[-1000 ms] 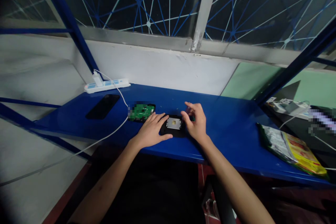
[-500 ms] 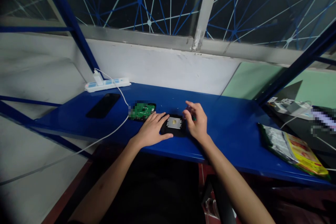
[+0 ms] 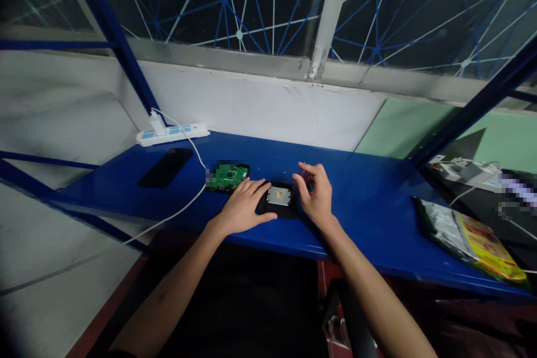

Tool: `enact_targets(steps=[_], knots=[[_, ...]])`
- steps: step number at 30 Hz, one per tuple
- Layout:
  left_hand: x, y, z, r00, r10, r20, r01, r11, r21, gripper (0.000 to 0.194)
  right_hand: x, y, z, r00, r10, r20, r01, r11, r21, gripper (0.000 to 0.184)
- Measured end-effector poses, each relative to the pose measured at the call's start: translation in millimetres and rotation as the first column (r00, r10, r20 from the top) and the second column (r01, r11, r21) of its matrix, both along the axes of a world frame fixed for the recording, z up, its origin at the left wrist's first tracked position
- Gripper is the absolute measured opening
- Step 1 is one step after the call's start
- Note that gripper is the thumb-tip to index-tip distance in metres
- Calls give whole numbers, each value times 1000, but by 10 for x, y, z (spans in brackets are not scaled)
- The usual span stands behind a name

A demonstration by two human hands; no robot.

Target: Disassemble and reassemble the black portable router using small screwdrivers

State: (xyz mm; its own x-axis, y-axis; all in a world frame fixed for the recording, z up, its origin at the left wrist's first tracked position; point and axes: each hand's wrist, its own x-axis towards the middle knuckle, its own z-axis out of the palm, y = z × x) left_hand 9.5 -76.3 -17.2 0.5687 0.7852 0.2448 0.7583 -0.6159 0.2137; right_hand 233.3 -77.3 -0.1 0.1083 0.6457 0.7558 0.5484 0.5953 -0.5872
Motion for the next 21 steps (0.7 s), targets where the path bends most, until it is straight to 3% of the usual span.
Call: enact_targets(steps=[8,12,17,21], knots=[[3,-1,-14,1000,0,11,0,1000,27,87,-4,0,26,998,-47,44,45,998,44,26],[4,0,-11,1000,2,25,-3,1000,23,87,-45,46,133,998,-16,67,14,1000,17,23],[7,-4,-8,999,-2,32,1,1000,27,86,-275,323,353,998,30,49,-31,999,33,21],[9,-6,-23,999,-4,37,3,999,46,85,-529,611,379,992,81,99,-83,996,21,23]])
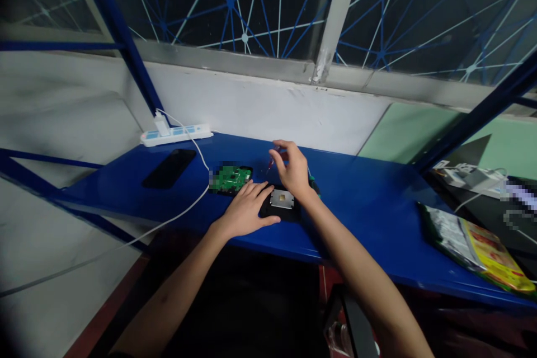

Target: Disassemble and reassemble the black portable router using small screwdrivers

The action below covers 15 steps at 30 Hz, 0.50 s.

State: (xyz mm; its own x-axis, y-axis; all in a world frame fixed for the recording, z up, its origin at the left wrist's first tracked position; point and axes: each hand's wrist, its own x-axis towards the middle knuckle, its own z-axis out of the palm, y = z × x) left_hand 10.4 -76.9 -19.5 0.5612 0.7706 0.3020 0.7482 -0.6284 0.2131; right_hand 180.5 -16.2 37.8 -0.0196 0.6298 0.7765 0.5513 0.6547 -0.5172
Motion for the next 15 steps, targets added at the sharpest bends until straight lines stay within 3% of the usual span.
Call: enact_targets(steps=[5,15], knots=[[10,-9,-1,1000,5,6,-5,1000,22,86,-171,211,-118,1000,22,4,-22,1000,-19,24],[-1,-17,4,1000,-7,-7,8,999,48,86,-211,305,-262,999,24,35,-22,998,-54,26]])
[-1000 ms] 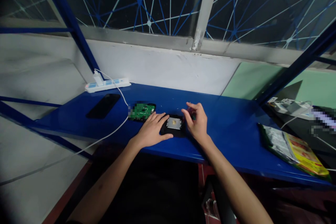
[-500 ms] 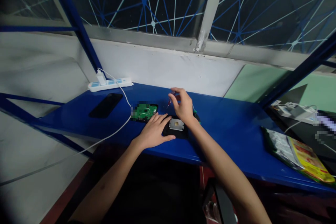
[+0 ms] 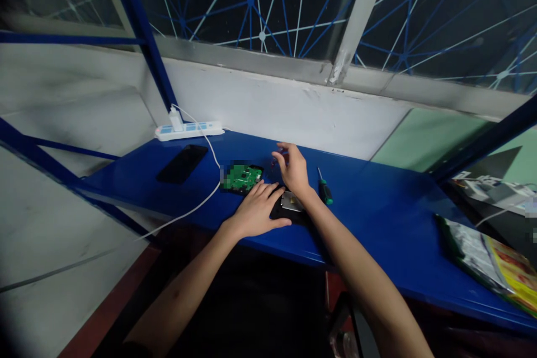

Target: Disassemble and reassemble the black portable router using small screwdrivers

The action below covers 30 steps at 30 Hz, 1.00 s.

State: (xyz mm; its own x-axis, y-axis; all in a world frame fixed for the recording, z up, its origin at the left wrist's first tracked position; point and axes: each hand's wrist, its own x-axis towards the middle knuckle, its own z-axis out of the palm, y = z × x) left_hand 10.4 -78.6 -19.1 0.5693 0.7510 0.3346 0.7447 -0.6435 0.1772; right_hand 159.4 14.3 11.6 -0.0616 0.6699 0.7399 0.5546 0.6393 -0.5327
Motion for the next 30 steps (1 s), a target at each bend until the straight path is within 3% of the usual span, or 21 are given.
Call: enact_targets(steps=[9,18,24,30], knots=[[-5,-9,9,1000,-8,0,8,999,-31,88,174,-119,17,995,-65,-81,64,998,-11,26],[-25,-3,-3,1000,-7,24,9,996,-86,90,594,-435,-23,876,-115,-469,82,992,-91,23],[-47,-37,14,997,-3,78,10,996,-91,83,607,-533,-167,879,-125,-461,66,988,-142,26],[-51,-60,32,990,3,141,6,998,-64,69,527,-576,-135,880,-98,-464,24,986,-163,26]])
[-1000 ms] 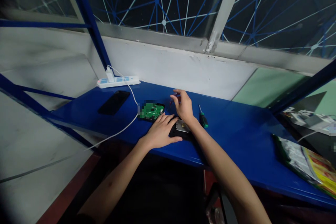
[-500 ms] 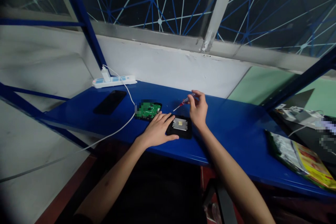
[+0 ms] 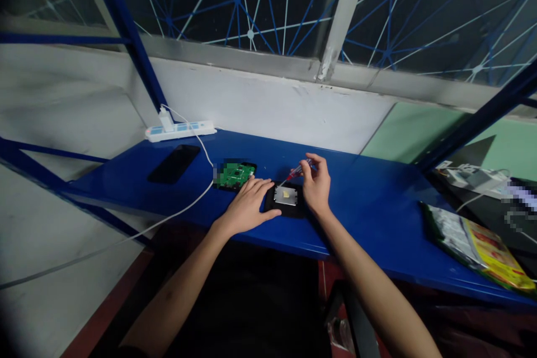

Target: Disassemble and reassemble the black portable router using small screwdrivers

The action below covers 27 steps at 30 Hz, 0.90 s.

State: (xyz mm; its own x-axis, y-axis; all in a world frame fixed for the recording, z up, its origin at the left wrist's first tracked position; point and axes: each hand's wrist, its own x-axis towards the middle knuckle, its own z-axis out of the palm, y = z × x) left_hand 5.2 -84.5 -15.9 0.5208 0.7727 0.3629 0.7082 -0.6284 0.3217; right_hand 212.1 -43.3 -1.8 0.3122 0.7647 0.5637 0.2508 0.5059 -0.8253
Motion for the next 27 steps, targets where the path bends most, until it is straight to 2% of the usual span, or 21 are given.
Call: enact_targets(steps=[13,22,27], knots=[[6,2,-9,1000,0,19,0,1000,15,52,-26,-25,19,994,90,-62,-91,996,-13,25],[10,-6,23,1000,2,-8,-2,1000,8,55,-19,-7,-9,993,106,-45,-107,994,-28,24],[7,-4,15,1000,0,5,0,1000,10,50,-6,1,-12,993,112,-48,-113,993,-26,24]])
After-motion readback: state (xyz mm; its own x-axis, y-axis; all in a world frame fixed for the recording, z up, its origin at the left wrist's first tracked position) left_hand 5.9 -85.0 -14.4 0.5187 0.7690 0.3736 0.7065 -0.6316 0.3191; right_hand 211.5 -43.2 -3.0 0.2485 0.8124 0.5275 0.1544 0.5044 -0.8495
